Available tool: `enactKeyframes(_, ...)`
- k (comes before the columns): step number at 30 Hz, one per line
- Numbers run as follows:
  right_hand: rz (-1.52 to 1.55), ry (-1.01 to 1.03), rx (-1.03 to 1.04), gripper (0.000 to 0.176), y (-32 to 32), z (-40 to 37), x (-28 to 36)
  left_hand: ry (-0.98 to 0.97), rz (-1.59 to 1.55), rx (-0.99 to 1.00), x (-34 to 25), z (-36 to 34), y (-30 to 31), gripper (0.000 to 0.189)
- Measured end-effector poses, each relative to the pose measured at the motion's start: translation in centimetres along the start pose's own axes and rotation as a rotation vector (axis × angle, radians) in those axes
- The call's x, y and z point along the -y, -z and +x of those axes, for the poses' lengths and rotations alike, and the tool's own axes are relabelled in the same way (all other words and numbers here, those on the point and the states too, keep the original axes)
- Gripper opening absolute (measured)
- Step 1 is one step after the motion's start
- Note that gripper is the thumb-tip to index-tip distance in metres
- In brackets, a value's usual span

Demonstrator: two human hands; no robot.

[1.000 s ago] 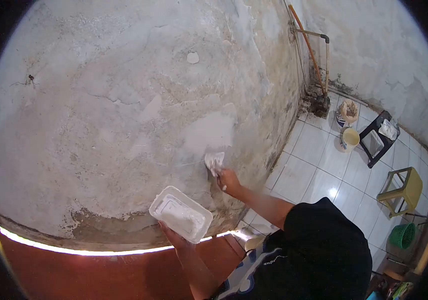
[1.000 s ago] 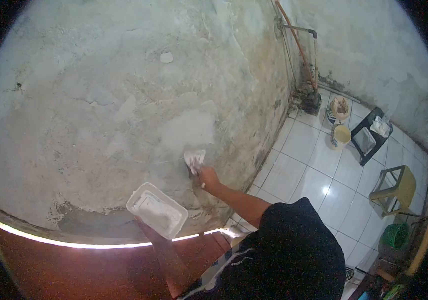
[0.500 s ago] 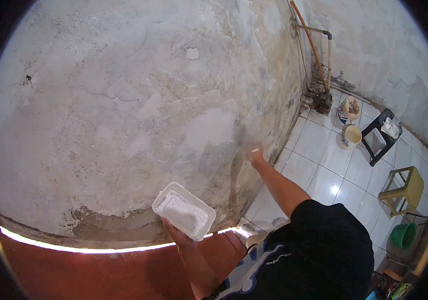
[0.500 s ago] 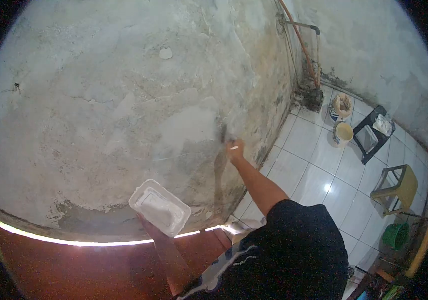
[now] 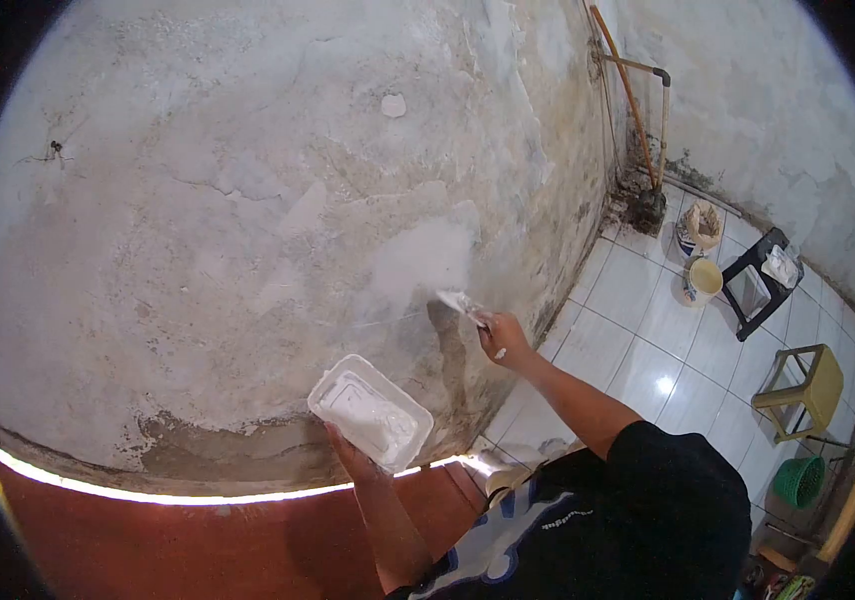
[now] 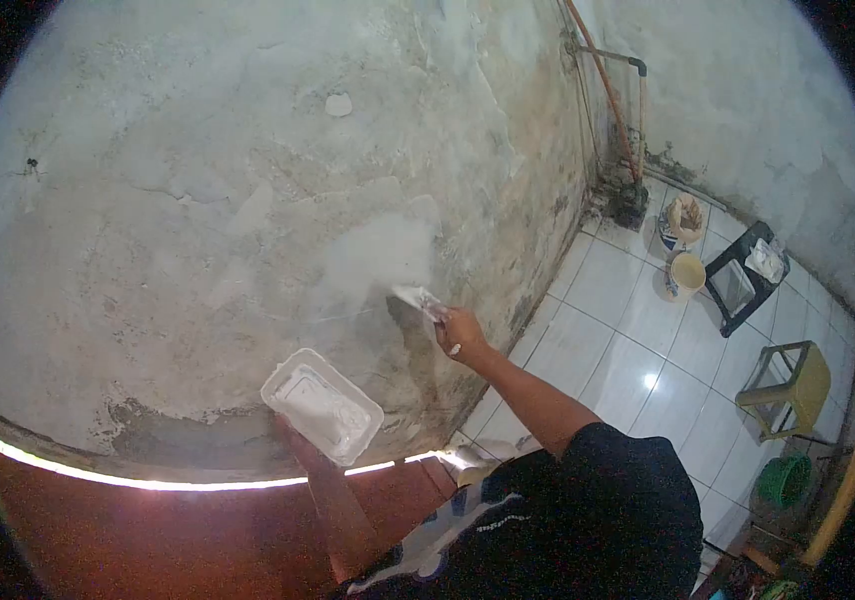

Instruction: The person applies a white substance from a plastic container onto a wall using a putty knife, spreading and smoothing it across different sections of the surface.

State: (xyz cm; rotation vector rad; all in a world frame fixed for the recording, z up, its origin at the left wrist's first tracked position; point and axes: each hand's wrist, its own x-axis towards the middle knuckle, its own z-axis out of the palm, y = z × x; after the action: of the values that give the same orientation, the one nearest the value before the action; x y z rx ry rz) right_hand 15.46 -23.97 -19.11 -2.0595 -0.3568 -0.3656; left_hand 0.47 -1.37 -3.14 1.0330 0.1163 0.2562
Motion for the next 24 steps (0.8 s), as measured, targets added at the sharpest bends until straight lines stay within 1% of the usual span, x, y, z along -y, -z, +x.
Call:
enactKeyframes(1, 0.021, -0.026, -0.127, 0.021, 0.0, 0.4, 0.8, -0.009, -0.006, -0.026, -0.1, 0.1, -0.4, 0.069)
enactKeyframes(2, 0.021, -0.023, -0.125, 0.021, -1.0, 0.7, 1.5, -0.017, -0.010, -0.056, -0.2, -0.1, -0.7, 0.069)
enactKeyframes(4, 0.084, 0.020, -0.336, 0.041, -4.7, 1.2, 3.0, -0.020, -0.037, -0.057, -0.8, -0.6, -1.1, 0.069)
enactKeyframes(6, 0.038, 0.008, -0.193, 0.044, -10.3, 1.2, 4.3, -0.028, -0.065, -0.057, -1.4, -0.8, -0.8, 0.069)
enactKeyframes(9, 0.067, -0.013, -0.214, 0.048, -13.0, 0.0, 5.7, -0.037, 0.019, -0.087, -2.6, -1.0, -0.4, 0.069)
enactKeyframes(10, -0.009, 0.010, -0.109, 0.051, -12.6, -0.6, 5.2, -0.053, 0.040, -0.101, -2.9, -0.9, -1.4, 0.069)
enactKeyframes(11, -0.019, 0.017, -0.094, 0.051, -11.9, -1.1, 4.4, -0.065, 0.053, -0.122, -2.6, -1.2, -2.0, 0.069)
enactKeyframes(12, -0.042, 0.124, -0.029, 0.051, -11.6, -2.0, 3.2, -0.061, 0.038, -0.137, -2.1, -1.3, -1.6, 0.069)
enactKeyframes(13, -0.066, 0.238, 0.035, 0.052, -10.7, -2.5, 2.3, 0.010, -0.035, -0.077, -1.4, -0.8, -0.5, 0.068)
enactKeyframes(14, -0.076, 0.250, 0.046, 0.052, -9.7, -3.1, 1.5, 0.075, -0.106, -0.012, -0.7, -0.3, 0.3, 0.068)
enactKeyframes(16, -0.154, 0.267, 0.188, 0.048, -7.2, -3.5, 0.9, 0.080, -0.111, -0.003, 0.9, 0.4, 0.8, 0.069)
enactKeyframes(17, -0.165, 0.282, 0.195, 0.048, -6.7, -3.1, -0.2, 0.093, -0.102, 0.005, 1.1, 0.6, 0.5, 0.070)
enactKeyframes(19, -0.362, -0.106, 0.711, 0.041, -6.0, -2.6, -2.4, 0.100, -0.096, -0.031, 1.6, 0.7, 0.1, 0.070)
enactKeyframes(20, -0.371, -0.096, 0.721, 0.041, -4.3, -2.7, -2.4, 0.114, -0.072, -0.060, 1.5, 0.9, -0.3, 0.070)
enactKeyframes(21, -0.148, -0.077, 0.524, 0.029, -1.6, -2.8, -1.1, 0.106, -0.079, -0.072, 1.3, 0.9, -0.7, 0.070)
enactKeyframes(22, 0.075, -0.059, 0.328, 0.021, 0.6, -2.6, -0.2, 0.069, -0.067, -0.056, 1.0, 0.9, -1.3, 0.070)
enactKeyframes(23, 0.315, -0.192, 0.310, 0.020, 1.9, -2.2, -0.4, 0.034, -0.055, -0.045, 0.7, 0.7, -1.9, 0.069)
enactKeyframes(24, 0.550, -0.333, 0.292, 0.021, 3.0, -1.9, -0.4, 0.063, -0.031, -0.073, -0.1, 0.4, -2.6, 0.067)
